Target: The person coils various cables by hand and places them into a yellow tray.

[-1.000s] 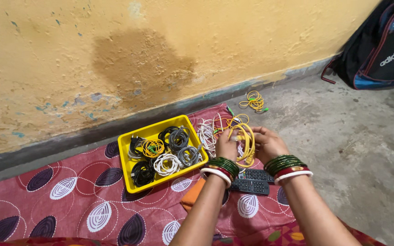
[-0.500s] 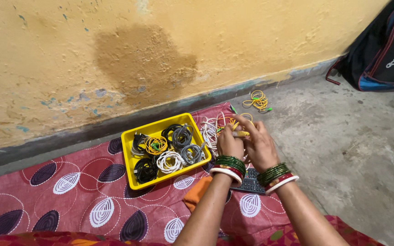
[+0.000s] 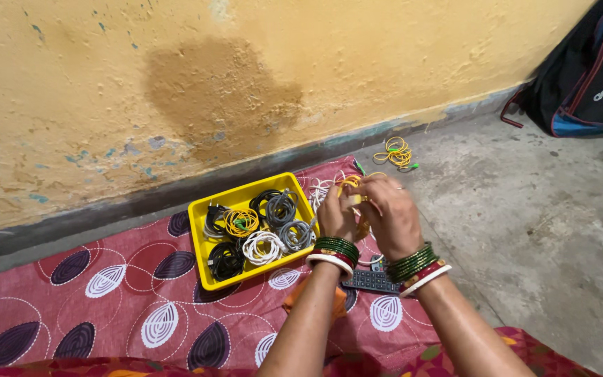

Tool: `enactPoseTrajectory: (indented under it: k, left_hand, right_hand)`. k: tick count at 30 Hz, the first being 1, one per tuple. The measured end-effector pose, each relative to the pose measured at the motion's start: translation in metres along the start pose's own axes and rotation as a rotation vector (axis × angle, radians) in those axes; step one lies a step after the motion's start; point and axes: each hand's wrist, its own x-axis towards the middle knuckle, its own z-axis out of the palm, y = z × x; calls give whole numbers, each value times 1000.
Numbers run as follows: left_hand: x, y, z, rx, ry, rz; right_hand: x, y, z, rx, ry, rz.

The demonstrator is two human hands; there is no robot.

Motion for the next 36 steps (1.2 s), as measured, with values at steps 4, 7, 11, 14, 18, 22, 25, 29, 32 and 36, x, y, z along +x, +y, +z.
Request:
enactPoseTrajectory:
  k: [4, 7, 11, 14, 18, 22, 25, 29, 32, 36]
  left_hand:
    - [-2, 18, -11, -102, -30, -52]
    - [-5, 13, 4, 35, 21, 151]
    - [-5, -2, 16, 8, 1, 228]
    - [-3, -6, 8, -412, -309, -215]
    - [-2, -11, 4, -599, -422, -434]
    - [-11, -22, 11, -632, -488, -430]
    - [-18, -27, 23, -574, -406, -465]
    - [-9, -45, 27, -800, -430, -647]
    - [-8, -46, 29, -934, -435, -673]
    - [-14, -24, 23, -246, -64, -378]
  right_hand:
    - [5, -7, 5, 145, -60, 261]
    - [10, 5, 0, 294, 71, 533]
    - [8, 28, 3, 413, 235, 838]
    - [-5, 48, 13, 121, 225, 587]
    - [-19, 80, 34, 394, 84, 807]
    - [-33, 98, 56, 727, -6, 975]
    - [-43, 99, 58, 771, -37, 1076]
    - [-57, 101, 62, 783, -136, 1146]
    - [-57, 101, 73, 639, -113, 779]
    - [-57, 78, 75, 290, -258, 860]
